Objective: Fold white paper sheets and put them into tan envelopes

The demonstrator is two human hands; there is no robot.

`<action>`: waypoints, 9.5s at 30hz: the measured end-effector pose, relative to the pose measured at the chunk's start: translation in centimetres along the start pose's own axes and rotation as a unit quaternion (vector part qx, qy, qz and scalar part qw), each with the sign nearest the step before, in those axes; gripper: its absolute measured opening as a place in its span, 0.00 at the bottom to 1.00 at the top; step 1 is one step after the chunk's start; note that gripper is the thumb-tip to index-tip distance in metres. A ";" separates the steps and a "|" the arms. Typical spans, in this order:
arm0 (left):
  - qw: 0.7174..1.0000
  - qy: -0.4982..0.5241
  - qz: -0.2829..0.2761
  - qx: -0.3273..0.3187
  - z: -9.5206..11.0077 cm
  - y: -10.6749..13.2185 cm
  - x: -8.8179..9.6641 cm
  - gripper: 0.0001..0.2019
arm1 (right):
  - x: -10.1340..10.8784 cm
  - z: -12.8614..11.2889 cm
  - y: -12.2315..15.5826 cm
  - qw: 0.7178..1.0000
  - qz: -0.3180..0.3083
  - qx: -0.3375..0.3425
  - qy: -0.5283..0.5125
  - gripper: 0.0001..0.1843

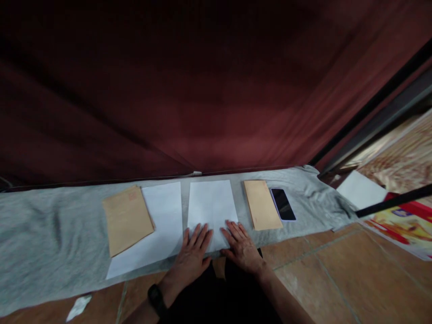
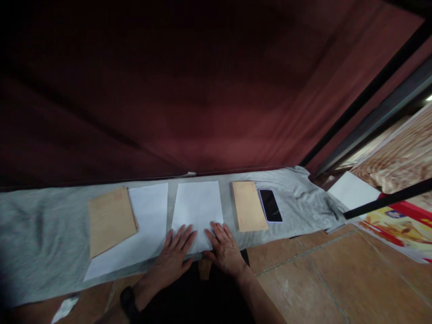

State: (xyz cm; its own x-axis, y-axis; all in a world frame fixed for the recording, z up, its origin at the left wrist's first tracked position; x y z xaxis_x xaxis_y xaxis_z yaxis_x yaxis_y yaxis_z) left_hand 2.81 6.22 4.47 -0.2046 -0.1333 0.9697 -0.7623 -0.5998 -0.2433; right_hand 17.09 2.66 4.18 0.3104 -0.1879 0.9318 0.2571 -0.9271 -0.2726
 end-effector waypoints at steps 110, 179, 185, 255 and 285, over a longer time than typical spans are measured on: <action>0.876 0.096 -0.181 0.436 -13.4 -2.3 0.1 0.15 | 0.2 7.3 -4.8 0.922 -0.032 -0.376 0.082 0.18; 0.984 0.060 -0.013 0.169 -5.2 -7.5 -3.6 0.29 | -3.7 0.4 -12.7 0.985 0.065 -0.155 -0.033 0.26; 0.970 0.055 0.028 0.233 -6.5 -7.3 -3.6 0.29 | -3.3 2.8 -10.9 0.980 0.076 -0.181 0.030 0.29; 0.952 0.025 0.092 0.291 -7.2 -7.1 -2.9 0.30 | -2.7 4.6 -8.8 0.976 0.103 -0.176 0.080 0.32; 0.957 0.024 0.084 0.277 -7.1 -6.8 -2.7 0.28 | -2.8 -0.4 -6.5 0.989 0.082 -0.119 0.023 0.29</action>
State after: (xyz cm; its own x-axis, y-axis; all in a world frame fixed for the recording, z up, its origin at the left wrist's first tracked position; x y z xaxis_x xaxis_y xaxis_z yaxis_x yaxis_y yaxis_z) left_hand 4.22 16.26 3.42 -0.3337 -0.2363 0.9126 -0.2760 -0.9012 -0.3342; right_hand 14.24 9.07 3.43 0.2858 -0.3511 0.8916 -0.0182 -0.9323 -0.3613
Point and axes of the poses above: each hand's wrist, its own y-axis away from the middle knuckle, its own x-axis out of the back of the hand, z = x × y, the point moved 10 cm from there along -y, towards the middle knuckle, and after that the axes turned 3 degrees about z, right-handed, at the moved point
